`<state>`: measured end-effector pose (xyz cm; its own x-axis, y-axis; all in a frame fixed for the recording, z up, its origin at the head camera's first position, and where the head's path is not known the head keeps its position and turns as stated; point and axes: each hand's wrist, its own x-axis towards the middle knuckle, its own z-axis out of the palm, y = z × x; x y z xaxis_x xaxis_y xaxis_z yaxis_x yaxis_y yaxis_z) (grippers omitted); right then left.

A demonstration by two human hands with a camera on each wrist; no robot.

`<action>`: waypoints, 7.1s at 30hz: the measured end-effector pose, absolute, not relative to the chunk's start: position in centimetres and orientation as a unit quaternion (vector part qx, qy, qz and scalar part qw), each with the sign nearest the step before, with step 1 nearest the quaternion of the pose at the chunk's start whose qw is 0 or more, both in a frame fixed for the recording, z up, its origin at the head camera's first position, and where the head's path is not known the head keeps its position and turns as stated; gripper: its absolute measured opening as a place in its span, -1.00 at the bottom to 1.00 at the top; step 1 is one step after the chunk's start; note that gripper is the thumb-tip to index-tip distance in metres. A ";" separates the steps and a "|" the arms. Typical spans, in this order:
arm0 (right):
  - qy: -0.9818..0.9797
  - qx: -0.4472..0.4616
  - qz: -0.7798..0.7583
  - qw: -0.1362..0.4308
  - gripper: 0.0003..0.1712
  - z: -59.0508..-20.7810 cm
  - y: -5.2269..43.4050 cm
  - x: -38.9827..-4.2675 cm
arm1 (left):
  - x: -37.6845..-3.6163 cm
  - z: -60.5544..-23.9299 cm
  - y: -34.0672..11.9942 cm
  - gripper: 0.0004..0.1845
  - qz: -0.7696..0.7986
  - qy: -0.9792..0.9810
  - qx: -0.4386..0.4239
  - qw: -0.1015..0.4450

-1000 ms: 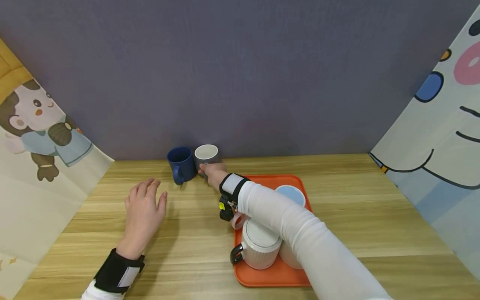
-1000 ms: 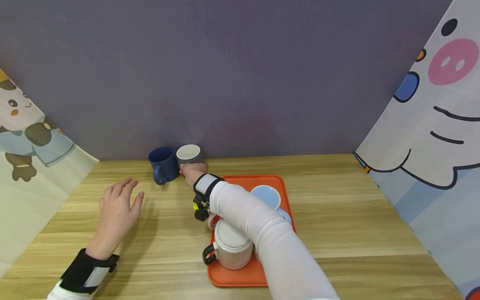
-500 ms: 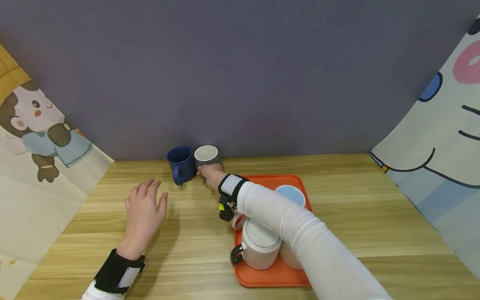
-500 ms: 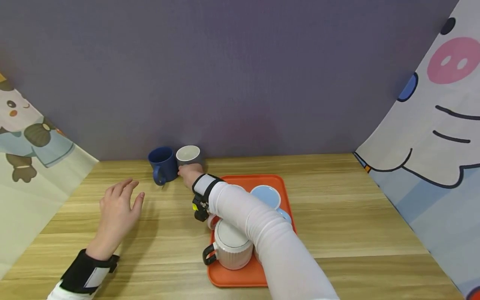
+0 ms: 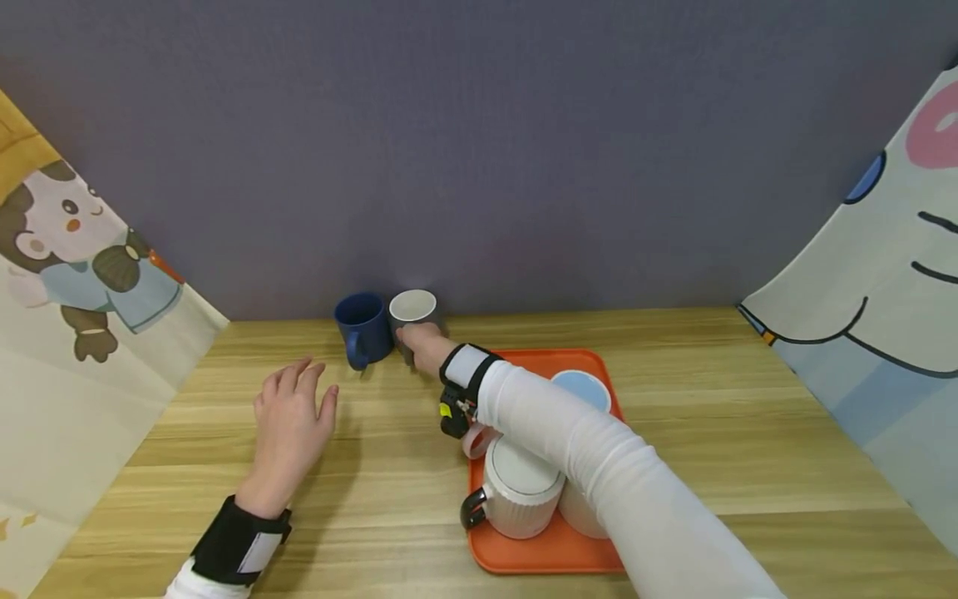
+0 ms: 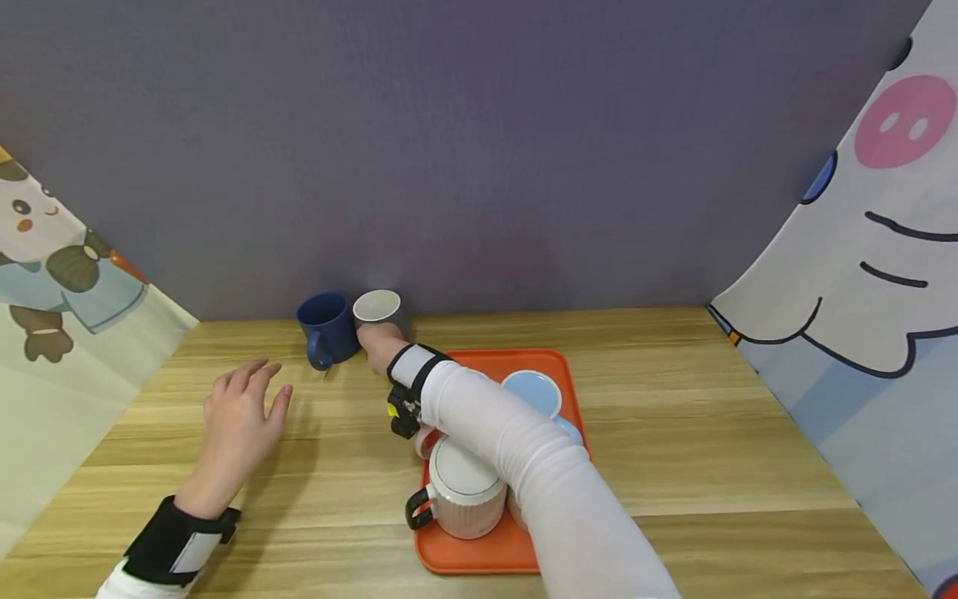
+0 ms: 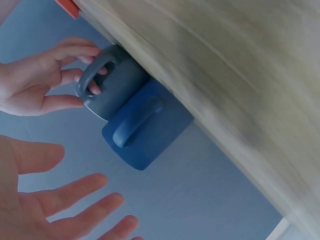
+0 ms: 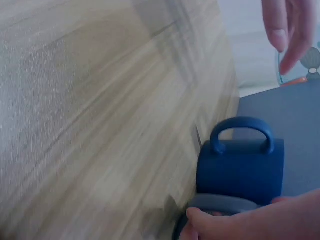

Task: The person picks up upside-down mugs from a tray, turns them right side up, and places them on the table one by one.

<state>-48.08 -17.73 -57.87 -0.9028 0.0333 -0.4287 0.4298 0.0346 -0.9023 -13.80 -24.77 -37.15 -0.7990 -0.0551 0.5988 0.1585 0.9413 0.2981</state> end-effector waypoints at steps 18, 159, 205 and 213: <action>0.637 0.114 -0.691 0.324 -0.35 -28.6 -6.2 -27.2 | -15.9 -36.8 -22.4 -0.64 -0.174 -0.928 -0.082 0.319; 0.913 -0.142 -0.377 0.062 -0.58 -35.1 19.1 -15.8 | -21.6 -36.9 -11.9 -0.72 -0.200 -0.932 -0.107 0.284; 0.615 -0.075 -0.783 0.052 -0.70 -30.8 18.3 -20.6 | -20.1 -28.8 -7.8 -0.75 -0.360 -0.842 -0.139 0.376; 0.604 -0.092 -0.790 0.047 -0.71 -29.9 17.8 -20.9 | -20.0 -28.6 -7.1 -0.77 -0.383 -0.837 -0.146 0.364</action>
